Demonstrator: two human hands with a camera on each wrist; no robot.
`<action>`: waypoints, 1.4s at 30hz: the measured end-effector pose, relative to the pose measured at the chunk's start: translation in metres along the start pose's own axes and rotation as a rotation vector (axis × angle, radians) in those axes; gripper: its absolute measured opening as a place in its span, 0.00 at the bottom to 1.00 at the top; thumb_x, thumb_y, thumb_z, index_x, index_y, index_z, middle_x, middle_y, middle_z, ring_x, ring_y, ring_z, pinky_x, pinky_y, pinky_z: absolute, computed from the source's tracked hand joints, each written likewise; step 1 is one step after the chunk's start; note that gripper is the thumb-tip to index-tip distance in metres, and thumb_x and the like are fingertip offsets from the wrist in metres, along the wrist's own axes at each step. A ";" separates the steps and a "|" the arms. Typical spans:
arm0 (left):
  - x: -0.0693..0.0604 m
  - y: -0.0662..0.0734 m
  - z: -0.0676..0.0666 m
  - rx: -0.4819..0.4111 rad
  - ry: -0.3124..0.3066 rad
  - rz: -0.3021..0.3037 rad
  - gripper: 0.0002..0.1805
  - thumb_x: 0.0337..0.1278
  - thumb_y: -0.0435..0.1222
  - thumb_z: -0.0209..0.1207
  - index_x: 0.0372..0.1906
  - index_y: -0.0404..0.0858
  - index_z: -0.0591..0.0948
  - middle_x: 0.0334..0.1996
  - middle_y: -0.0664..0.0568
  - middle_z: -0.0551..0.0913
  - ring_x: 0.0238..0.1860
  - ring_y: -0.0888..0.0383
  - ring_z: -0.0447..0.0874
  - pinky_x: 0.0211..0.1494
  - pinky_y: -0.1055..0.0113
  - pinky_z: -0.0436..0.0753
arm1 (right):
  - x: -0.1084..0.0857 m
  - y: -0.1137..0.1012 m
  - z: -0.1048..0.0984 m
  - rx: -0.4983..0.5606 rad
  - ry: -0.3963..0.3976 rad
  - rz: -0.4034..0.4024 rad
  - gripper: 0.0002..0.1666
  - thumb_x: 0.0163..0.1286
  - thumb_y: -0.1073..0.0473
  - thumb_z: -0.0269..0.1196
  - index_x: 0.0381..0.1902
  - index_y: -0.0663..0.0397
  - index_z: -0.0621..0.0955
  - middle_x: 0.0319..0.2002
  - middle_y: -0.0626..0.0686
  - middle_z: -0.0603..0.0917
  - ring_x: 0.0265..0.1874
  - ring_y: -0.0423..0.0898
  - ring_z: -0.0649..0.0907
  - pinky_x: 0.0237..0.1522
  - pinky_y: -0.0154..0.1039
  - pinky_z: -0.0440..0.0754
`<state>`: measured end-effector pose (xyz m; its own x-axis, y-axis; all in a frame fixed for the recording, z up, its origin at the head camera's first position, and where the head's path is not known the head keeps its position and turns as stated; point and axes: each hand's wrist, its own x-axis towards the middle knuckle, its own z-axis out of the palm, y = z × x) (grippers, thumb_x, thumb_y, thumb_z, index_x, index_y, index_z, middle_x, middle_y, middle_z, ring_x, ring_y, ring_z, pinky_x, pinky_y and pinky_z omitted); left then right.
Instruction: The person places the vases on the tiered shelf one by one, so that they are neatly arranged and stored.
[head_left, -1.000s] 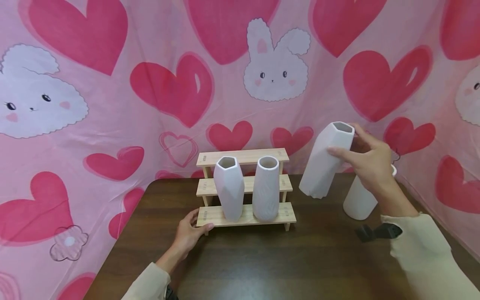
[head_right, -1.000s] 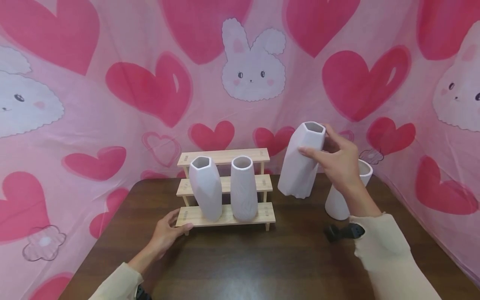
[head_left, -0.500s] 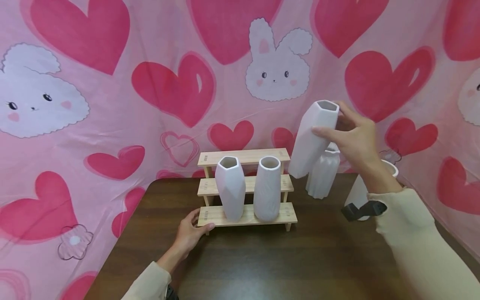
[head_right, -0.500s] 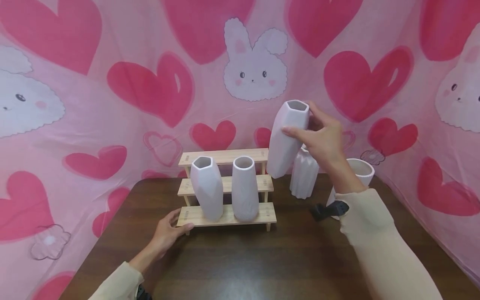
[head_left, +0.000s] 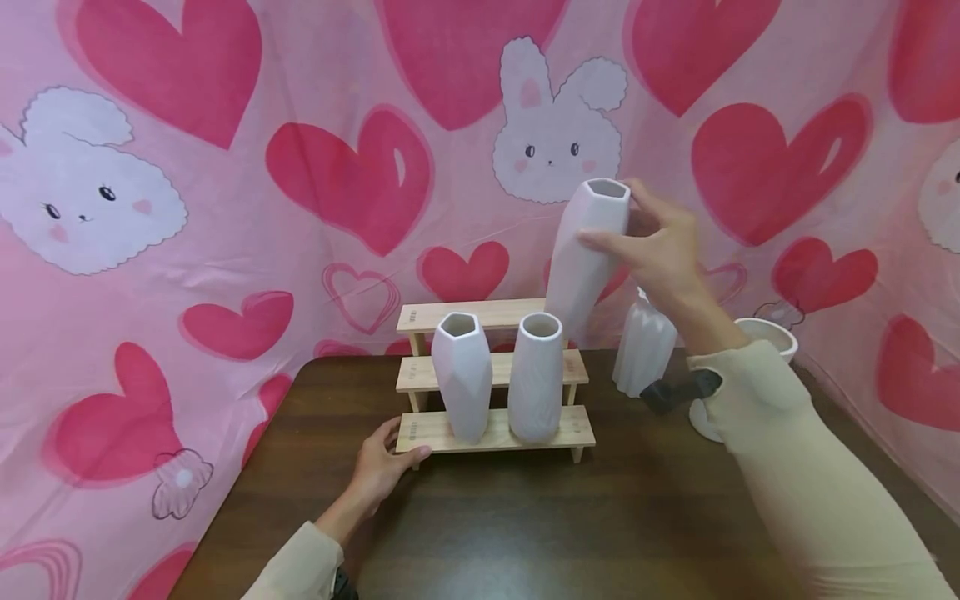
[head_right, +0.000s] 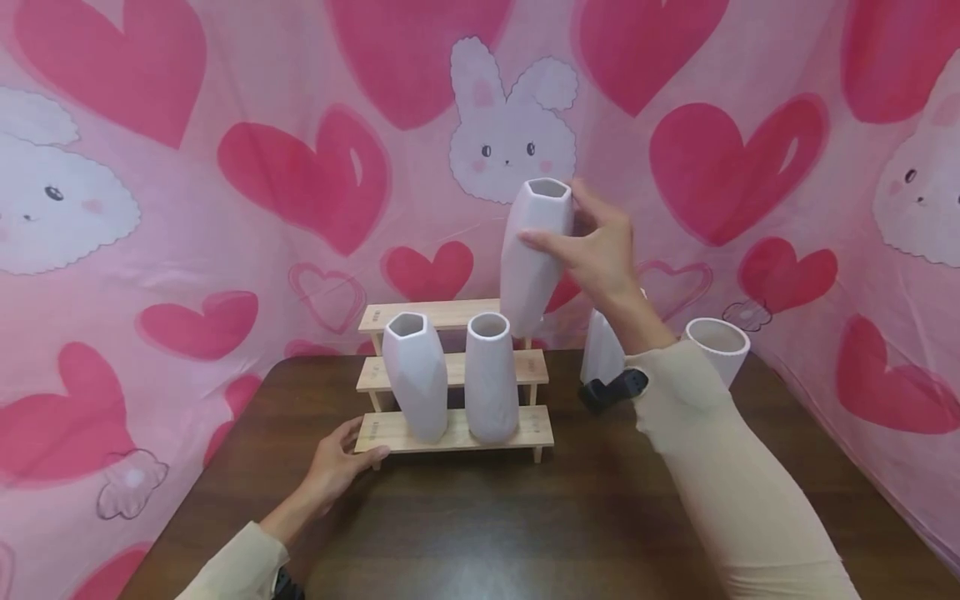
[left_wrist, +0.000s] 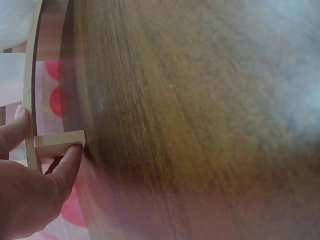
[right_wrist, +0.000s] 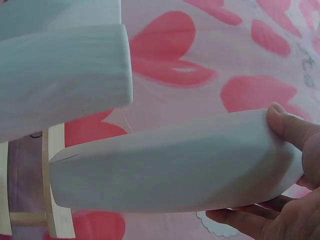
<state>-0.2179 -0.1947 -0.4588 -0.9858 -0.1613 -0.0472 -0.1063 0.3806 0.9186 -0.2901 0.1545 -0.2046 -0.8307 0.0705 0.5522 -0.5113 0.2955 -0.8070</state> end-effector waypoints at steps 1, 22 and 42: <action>0.000 -0.001 0.000 0.001 0.000 0.000 0.43 0.49 0.39 0.71 0.68 0.31 0.64 0.58 0.33 0.75 0.51 0.47 0.78 0.49 0.59 0.80 | 0.000 -0.001 0.003 0.009 -0.002 -0.002 0.35 0.52 0.53 0.76 0.59 0.34 0.79 0.46 0.50 0.85 0.42 0.47 0.82 0.41 0.36 0.81; 0.001 0.001 0.000 0.000 -0.004 -0.004 0.42 0.49 0.39 0.71 0.68 0.32 0.65 0.57 0.35 0.76 0.50 0.49 0.78 0.49 0.60 0.80 | -0.006 -0.006 0.076 0.114 -0.099 -0.070 0.35 0.51 0.56 0.76 0.59 0.41 0.79 0.46 0.52 0.85 0.42 0.48 0.82 0.45 0.46 0.81; 0.002 0.001 -0.001 0.007 0.002 -0.007 0.42 0.48 0.40 0.71 0.67 0.32 0.65 0.57 0.36 0.76 0.51 0.47 0.77 0.52 0.58 0.80 | -0.018 -0.001 0.134 0.041 -0.152 -0.039 0.33 0.52 0.56 0.76 0.57 0.47 0.78 0.42 0.52 0.84 0.38 0.48 0.82 0.39 0.43 0.83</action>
<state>-0.2197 -0.1957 -0.4573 -0.9847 -0.1663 -0.0529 -0.1143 0.3855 0.9156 -0.3039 0.0256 -0.2416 -0.8321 -0.0859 0.5479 -0.5499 0.2555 -0.7952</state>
